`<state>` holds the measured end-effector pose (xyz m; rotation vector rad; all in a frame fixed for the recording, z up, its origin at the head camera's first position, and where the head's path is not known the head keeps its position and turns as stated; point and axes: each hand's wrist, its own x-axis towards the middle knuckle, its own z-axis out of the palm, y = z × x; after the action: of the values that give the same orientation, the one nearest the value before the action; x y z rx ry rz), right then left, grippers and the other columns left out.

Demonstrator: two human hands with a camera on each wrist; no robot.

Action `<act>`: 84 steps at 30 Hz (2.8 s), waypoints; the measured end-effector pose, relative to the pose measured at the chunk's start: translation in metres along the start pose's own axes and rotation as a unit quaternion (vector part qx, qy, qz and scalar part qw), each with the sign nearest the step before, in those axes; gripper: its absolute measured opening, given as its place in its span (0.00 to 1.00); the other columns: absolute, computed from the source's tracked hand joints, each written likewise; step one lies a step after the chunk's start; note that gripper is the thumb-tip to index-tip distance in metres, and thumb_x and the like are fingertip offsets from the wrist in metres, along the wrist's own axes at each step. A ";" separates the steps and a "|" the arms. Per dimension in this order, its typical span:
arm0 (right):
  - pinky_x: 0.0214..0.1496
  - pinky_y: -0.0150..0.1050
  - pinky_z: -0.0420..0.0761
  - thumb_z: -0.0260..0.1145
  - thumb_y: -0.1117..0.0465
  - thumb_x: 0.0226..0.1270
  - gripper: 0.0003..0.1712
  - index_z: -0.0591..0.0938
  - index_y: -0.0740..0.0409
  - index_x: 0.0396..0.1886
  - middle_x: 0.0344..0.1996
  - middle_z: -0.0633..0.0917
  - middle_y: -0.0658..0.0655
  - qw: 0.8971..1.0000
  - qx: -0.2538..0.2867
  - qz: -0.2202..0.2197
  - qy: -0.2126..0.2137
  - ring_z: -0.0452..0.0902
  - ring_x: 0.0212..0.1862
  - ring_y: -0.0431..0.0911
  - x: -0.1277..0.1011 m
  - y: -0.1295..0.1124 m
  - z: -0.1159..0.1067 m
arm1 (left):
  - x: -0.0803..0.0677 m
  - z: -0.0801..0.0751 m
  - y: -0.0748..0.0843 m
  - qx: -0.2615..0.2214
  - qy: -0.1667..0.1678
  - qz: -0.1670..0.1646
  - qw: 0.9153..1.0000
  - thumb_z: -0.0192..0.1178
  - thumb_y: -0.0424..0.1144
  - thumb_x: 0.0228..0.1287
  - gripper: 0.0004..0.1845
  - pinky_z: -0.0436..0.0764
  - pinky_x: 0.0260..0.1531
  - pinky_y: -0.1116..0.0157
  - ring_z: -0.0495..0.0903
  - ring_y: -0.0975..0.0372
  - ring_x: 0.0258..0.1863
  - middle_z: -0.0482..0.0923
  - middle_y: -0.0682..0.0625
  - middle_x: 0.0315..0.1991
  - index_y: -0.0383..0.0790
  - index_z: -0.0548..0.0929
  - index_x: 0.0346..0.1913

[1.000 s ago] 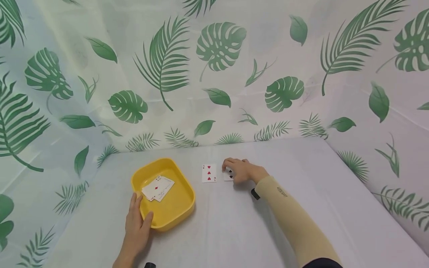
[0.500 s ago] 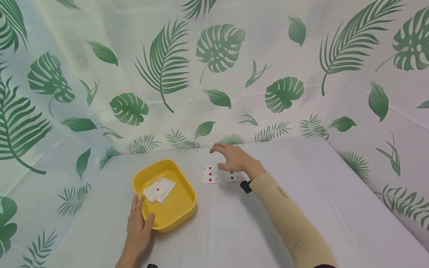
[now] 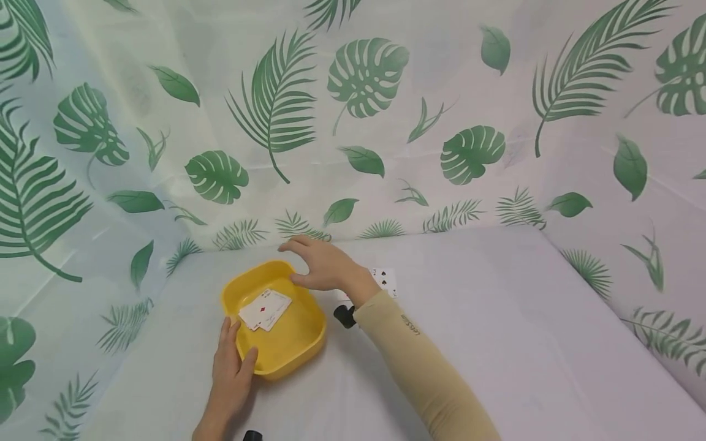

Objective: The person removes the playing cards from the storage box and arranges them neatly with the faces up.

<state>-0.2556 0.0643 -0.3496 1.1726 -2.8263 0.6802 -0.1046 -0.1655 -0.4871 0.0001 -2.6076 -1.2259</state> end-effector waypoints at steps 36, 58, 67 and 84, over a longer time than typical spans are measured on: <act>0.70 0.48 0.66 0.60 0.35 0.70 0.33 0.69 0.27 0.74 0.74 0.67 0.42 0.945 -0.234 -0.028 -0.225 0.67 0.69 0.50 0.069 -0.036 0.120 | 0.000 0.005 -0.002 0.001 0.039 0.042 0.998 0.55 0.38 0.73 0.31 0.53 0.64 0.33 0.55 0.36 0.72 0.47 0.36 0.79 0.32 0.60 0.73; 0.61 0.49 0.74 0.55 0.28 0.69 0.37 0.65 0.26 0.76 0.72 0.68 0.45 0.932 -0.302 -0.011 -0.200 0.72 0.61 0.54 0.079 -0.047 0.129 | 0.005 0.002 -0.003 0.005 0.031 0.030 0.999 0.54 0.39 0.75 0.32 0.51 0.65 0.34 0.53 0.40 0.74 0.45 0.39 0.80 0.34 0.57 0.75; 0.65 0.55 0.72 0.63 0.35 0.67 0.38 0.67 0.30 0.76 0.74 0.66 0.47 0.949 -0.259 -0.013 -0.179 0.68 0.67 0.56 0.076 -0.044 0.127 | 0.001 0.004 -0.003 0.005 0.026 0.025 0.999 0.54 0.39 0.75 0.32 0.52 0.65 0.33 0.54 0.38 0.73 0.45 0.40 0.80 0.34 0.58 0.75; 0.64 0.54 0.73 0.66 0.40 0.68 0.38 0.66 0.31 0.76 0.77 0.59 0.48 0.952 -0.256 -0.121 -0.118 0.57 0.72 0.57 0.055 -0.054 0.063 | 0.003 0.005 -0.004 0.008 0.032 0.041 0.999 0.53 0.38 0.75 0.31 0.52 0.63 0.31 0.54 0.36 0.72 0.44 0.38 0.80 0.32 0.58 0.74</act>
<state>-0.2493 -0.0316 -0.3765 1.5209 -2.6975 -0.2144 -0.1093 -0.1647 -0.4919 -0.0614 -2.5361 -1.1581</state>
